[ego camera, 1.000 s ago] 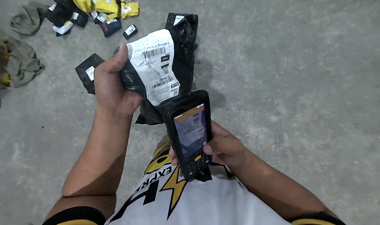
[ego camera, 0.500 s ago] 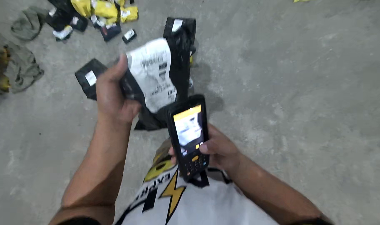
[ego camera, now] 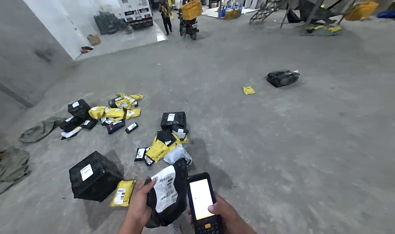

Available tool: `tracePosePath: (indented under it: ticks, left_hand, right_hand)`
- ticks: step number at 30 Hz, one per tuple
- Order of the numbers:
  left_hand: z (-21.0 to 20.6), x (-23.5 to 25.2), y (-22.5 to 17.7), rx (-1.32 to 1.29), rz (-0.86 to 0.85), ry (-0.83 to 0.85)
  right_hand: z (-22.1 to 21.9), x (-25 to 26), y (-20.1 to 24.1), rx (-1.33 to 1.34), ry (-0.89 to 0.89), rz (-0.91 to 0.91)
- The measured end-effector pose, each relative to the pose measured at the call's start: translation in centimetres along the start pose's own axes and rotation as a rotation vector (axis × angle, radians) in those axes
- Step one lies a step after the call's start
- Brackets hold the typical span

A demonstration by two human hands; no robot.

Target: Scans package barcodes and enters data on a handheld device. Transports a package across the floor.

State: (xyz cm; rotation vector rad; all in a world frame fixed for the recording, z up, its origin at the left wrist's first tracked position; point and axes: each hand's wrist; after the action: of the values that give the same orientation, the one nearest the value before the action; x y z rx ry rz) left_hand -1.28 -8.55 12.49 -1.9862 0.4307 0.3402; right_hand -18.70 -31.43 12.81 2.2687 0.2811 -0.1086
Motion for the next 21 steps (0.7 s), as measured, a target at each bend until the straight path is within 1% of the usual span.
tracePosePath:
  ticks: [3, 5, 10, 12, 14, 16, 18, 21]
  left_hand:
    - [0.6, 0.0, 0.7, 0.022, 0.025, -0.007]
    - [0.7, 0.0, 1.0, 0.019, 0.029, -0.006]
    - [1.0, -0.3, 1.0, 0.023, 0.04, 0.015]
    - [1.4, -0.8, 0.9, 0.046, 0.047, 0.028]
    - [1.3, -1.1, 0.8, 0.017, 0.024, 0.066]
    - [1.5, -1.3, 0.6, -0.021, -0.004, 0.129]
    - [1.6, -1.4, 0.4, -0.042, -0.02, 0.198]
    - [0.9, -1.8, 0.1, -0.028, -0.031, 0.204]
  right_hand:
    - [0.2, -0.4, 0.2, 0.017, -0.102, 0.006]
    - [0.4, -0.3, 0.9, -0.001, -0.202, 0.027]
    - [0.5, -0.3, 4.5, -0.111, -0.408, 0.198]
    - [0.4, -0.7, 5.6, -0.122, -0.42, 0.241]
    - [0.6, -0.9, 6.3, -0.124, -0.386, 0.272]
    - [0.9, -1.3, 6.2, -0.118, -0.344, 0.284]
    - [1.0, -1.6, 5.9, -0.114, -0.339, 0.288]
    - [1.2, -2.1, 5.4, -0.116, -0.346, 0.28]
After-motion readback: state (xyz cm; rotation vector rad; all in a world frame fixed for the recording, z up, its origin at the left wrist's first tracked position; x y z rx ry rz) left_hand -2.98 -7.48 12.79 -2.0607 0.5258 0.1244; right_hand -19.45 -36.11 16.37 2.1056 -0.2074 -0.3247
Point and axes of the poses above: each hand's wrist, its own x-axis towards the middle knuckle, its own z-axis out of the back of the hand, y = z × x, and after that the axes turned 11 degrees about -x, right-handed
